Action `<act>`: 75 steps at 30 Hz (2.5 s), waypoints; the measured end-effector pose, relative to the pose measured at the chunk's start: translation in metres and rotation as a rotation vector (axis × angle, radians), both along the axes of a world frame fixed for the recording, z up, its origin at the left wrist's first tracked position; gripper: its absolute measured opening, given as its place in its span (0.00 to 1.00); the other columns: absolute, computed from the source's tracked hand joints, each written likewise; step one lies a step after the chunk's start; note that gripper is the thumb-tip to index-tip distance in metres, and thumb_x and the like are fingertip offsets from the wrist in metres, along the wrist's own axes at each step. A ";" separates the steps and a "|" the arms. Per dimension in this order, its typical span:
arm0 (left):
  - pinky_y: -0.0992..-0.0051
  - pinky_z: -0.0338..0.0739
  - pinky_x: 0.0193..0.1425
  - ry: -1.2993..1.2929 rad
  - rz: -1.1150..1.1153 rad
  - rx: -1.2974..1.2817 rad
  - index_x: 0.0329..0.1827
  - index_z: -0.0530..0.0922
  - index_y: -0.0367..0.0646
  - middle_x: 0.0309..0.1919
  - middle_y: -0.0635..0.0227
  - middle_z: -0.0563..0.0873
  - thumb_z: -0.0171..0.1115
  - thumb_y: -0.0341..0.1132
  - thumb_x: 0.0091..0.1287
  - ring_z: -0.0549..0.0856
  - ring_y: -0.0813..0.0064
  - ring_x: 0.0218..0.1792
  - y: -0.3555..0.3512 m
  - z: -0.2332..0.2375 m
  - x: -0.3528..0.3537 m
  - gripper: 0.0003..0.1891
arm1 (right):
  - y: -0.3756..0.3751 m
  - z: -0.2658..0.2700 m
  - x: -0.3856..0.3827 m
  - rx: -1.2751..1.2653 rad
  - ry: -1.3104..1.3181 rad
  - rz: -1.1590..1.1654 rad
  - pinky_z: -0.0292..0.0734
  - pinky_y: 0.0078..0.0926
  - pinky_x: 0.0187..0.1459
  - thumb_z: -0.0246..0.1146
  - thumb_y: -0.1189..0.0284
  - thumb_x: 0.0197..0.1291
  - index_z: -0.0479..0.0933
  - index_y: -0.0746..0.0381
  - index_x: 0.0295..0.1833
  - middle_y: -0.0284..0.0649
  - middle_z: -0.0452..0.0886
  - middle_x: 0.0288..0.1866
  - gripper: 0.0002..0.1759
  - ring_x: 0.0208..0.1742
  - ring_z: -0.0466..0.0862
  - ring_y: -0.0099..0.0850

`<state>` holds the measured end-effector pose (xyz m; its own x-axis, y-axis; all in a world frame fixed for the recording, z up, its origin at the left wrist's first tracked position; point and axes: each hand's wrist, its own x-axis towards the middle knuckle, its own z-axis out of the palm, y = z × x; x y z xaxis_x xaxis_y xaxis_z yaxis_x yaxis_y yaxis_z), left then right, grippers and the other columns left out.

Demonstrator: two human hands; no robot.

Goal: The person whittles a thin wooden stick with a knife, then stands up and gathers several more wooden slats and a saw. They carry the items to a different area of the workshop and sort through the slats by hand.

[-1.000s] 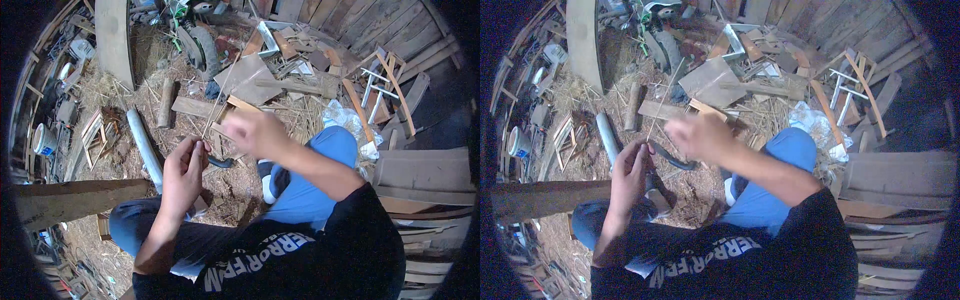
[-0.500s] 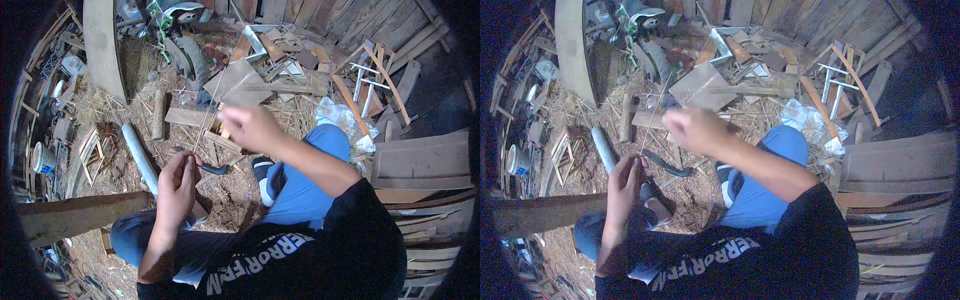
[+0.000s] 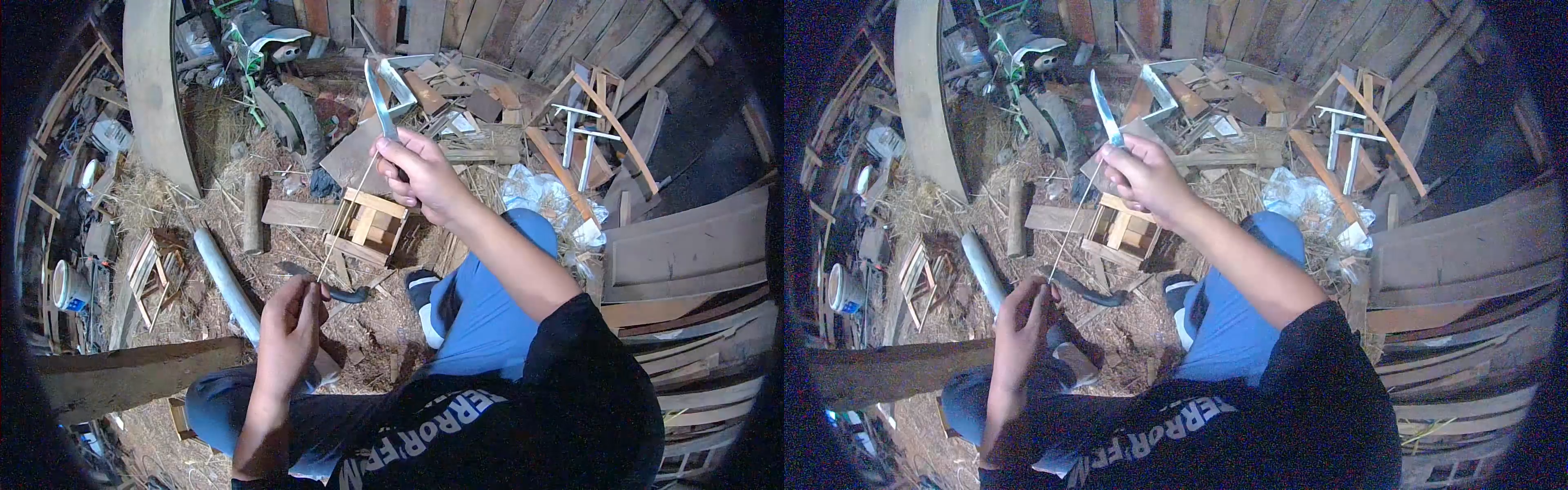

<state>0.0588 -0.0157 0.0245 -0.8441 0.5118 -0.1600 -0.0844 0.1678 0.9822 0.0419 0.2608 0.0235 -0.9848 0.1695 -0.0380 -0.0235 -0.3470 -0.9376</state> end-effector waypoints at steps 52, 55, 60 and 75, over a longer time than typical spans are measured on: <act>0.84 0.68 0.30 0.149 0.027 0.053 0.46 0.79 0.35 0.26 0.76 0.76 0.56 0.27 0.77 0.72 0.90 0.28 0.009 0.012 -0.008 0.05 | -0.047 -0.009 0.022 1.340 0.404 -0.306 0.75 0.39 0.26 0.62 0.73 0.67 0.76 0.61 0.35 0.44 0.78 0.26 0.06 0.24 0.81 0.45; 0.83 0.69 0.31 0.156 0.016 0.031 0.46 0.79 0.35 0.28 0.75 0.78 0.55 0.26 0.78 0.73 0.89 0.28 0.009 0.010 -0.007 0.05 | -0.061 -0.013 0.027 1.302 0.560 -0.286 0.72 0.40 0.25 0.61 0.74 0.68 0.75 0.63 0.34 0.46 0.77 0.24 0.08 0.23 0.80 0.45; 0.83 0.69 0.30 0.184 0.044 0.064 0.46 0.79 0.35 0.29 0.74 0.79 0.55 0.27 0.77 0.73 0.89 0.28 0.008 0.011 -0.005 0.05 | -0.044 -0.012 0.018 1.202 0.353 -0.260 0.71 0.40 0.25 0.61 0.72 0.69 0.75 0.63 0.35 0.47 0.75 0.24 0.09 0.22 0.80 0.46; 0.83 0.67 0.30 0.161 0.039 0.053 0.47 0.78 0.36 0.27 0.77 0.76 0.55 0.26 0.77 0.72 0.90 0.27 0.006 0.012 -0.006 0.04 | -0.053 -0.018 0.022 1.255 0.488 -0.270 0.73 0.38 0.25 0.63 0.73 0.65 0.76 0.63 0.33 0.44 0.77 0.24 0.08 0.23 0.81 0.43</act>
